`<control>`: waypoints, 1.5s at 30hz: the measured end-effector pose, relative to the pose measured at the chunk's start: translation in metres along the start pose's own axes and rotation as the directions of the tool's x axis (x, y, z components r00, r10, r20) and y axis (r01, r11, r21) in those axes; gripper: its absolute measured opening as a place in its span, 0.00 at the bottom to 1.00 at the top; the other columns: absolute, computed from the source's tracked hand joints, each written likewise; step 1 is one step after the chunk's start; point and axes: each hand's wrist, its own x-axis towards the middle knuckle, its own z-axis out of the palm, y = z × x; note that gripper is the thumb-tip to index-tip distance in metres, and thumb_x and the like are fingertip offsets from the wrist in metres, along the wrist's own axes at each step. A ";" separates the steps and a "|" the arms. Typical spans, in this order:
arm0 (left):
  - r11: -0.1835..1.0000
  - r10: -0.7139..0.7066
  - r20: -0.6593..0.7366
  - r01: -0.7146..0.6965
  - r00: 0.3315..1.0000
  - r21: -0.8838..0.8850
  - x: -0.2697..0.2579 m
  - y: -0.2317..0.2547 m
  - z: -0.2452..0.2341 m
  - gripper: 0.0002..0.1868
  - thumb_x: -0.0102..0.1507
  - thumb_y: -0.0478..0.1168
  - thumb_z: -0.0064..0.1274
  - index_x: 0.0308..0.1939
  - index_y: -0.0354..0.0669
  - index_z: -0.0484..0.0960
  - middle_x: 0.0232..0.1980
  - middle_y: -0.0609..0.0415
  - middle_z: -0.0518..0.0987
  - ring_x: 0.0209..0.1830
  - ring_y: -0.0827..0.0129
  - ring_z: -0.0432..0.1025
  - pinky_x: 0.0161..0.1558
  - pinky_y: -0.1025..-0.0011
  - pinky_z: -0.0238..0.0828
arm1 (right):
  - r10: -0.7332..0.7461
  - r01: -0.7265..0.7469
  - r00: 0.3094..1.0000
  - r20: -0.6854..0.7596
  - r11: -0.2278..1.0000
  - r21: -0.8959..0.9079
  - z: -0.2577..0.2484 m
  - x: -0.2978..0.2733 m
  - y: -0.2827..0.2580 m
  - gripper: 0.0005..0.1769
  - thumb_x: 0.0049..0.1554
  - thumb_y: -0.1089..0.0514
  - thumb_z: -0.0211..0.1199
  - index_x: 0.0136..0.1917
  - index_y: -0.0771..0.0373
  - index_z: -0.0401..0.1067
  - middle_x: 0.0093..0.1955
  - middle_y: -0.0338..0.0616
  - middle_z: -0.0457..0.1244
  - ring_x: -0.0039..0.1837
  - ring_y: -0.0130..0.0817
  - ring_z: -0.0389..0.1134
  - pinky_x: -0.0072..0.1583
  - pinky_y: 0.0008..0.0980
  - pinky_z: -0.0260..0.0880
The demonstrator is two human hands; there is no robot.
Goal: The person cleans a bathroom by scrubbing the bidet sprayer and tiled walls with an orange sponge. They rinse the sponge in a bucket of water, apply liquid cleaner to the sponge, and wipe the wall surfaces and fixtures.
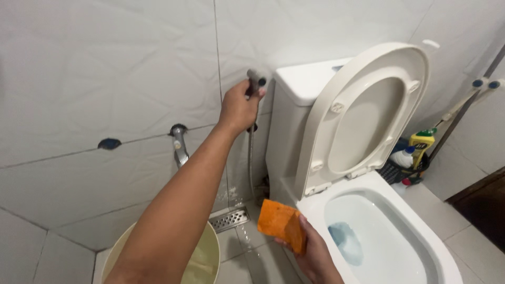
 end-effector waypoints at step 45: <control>0.015 -0.912 0.395 0.969 0.115 -0.248 -0.407 -0.087 -0.008 0.16 0.67 0.43 0.35 0.53 0.36 0.69 0.52 0.49 0.73 0.49 0.67 0.72 0.47 0.68 0.75 | 0.247 0.449 0.846 0.473 0.148 -0.881 0.130 0.116 0.150 0.20 0.54 0.48 0.57 0.52 0.65 0.74 0.49 0.51 0.69 0.51 0.39 0.70 0.54 0.37 0.68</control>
